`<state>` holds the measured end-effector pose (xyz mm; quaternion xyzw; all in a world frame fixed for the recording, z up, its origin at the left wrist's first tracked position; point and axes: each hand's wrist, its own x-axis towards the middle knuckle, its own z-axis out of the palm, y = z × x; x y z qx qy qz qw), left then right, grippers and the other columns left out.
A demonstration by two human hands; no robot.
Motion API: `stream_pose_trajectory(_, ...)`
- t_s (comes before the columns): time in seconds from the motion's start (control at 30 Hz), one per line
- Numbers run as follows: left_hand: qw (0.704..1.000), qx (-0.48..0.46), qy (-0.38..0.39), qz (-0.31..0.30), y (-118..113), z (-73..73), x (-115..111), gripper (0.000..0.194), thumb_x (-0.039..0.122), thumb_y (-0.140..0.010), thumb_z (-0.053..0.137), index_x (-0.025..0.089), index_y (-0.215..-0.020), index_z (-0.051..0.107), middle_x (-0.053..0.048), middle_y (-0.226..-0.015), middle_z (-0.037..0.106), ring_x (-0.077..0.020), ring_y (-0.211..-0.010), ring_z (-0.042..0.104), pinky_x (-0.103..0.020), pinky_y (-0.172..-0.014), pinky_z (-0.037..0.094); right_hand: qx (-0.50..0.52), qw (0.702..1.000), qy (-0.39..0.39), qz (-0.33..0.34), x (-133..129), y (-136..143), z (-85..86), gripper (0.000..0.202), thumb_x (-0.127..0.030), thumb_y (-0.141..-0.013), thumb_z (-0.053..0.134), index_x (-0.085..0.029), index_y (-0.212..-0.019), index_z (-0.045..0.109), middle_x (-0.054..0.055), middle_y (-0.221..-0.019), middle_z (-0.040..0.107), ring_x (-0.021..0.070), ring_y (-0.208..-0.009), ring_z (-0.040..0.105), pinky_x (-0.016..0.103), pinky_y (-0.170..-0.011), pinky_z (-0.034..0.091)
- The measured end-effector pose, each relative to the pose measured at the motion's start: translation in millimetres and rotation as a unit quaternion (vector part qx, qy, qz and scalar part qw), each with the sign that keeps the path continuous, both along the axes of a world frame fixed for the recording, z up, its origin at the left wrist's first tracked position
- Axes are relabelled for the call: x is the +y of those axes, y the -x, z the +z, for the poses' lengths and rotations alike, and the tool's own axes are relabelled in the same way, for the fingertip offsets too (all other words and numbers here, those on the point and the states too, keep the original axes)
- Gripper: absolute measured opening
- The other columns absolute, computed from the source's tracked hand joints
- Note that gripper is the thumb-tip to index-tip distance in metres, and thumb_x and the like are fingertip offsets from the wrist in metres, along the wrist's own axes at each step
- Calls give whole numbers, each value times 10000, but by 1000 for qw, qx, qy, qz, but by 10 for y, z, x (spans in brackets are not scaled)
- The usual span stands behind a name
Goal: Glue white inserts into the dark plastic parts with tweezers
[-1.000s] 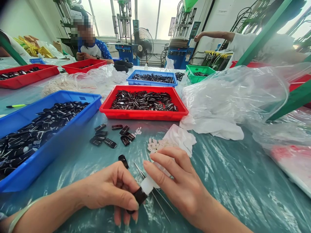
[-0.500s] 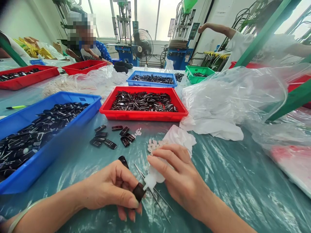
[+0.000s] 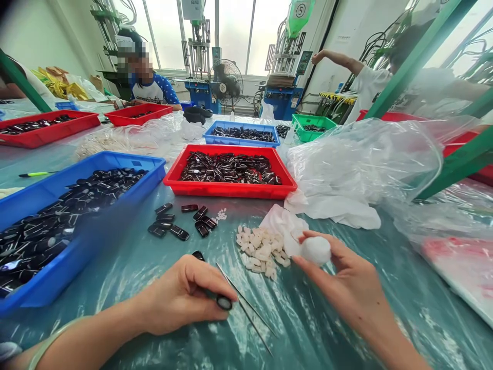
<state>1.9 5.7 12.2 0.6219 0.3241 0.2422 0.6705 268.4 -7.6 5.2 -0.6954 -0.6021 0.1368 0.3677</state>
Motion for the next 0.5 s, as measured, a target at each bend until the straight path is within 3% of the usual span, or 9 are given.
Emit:
stream_pose_trajectory(0.13,1000,-1,-18,-3,0,20,-13,226,163,-653,678,119,-869,731,-73,-779,671,-138,-705,584,-207,-642,444,13,999,7,-42,-23,-279,-81,292,-355,-643,712,-209,-888,653,91,-905,710,253,-801,660,310,-644,505)
stream_pose_trajectory(0.3,1000,3,-20,-1,-5,3,-18,235,158,-643,679,100,-865,729,-79,-782,672,-144,-711,583,-215,-649,442,34,999,0,-33,-23,-415,-133,219,-283,-694,696,-206,-888,631,88,-858,725,225,-717,687,258,-580,548)
stream_pose_trajectory(0.43,995,2,93,20,-16,-1,-3,206,209,-629,691,90,-794,723,-48,-668,645,-115,-612,563,-209,-591,434,6,999,-43,-25,-6,-437,-148,251,-271,-717,688,-208,-944,604,79,-809,726,208,-657,685,242,-542,550)
stream_pose_trajectory(0.5,986,-4,163,32,-22,10,10,233,262,-613,710,85,-765,706,-45,-644,637,-118,-594,581,-213,-583,452,-27,994,-94,-38,-35,-431,-147,372,-273,-704,705,-201,-1046,578,110,-917,701,224,-704,677,272,-542,542)
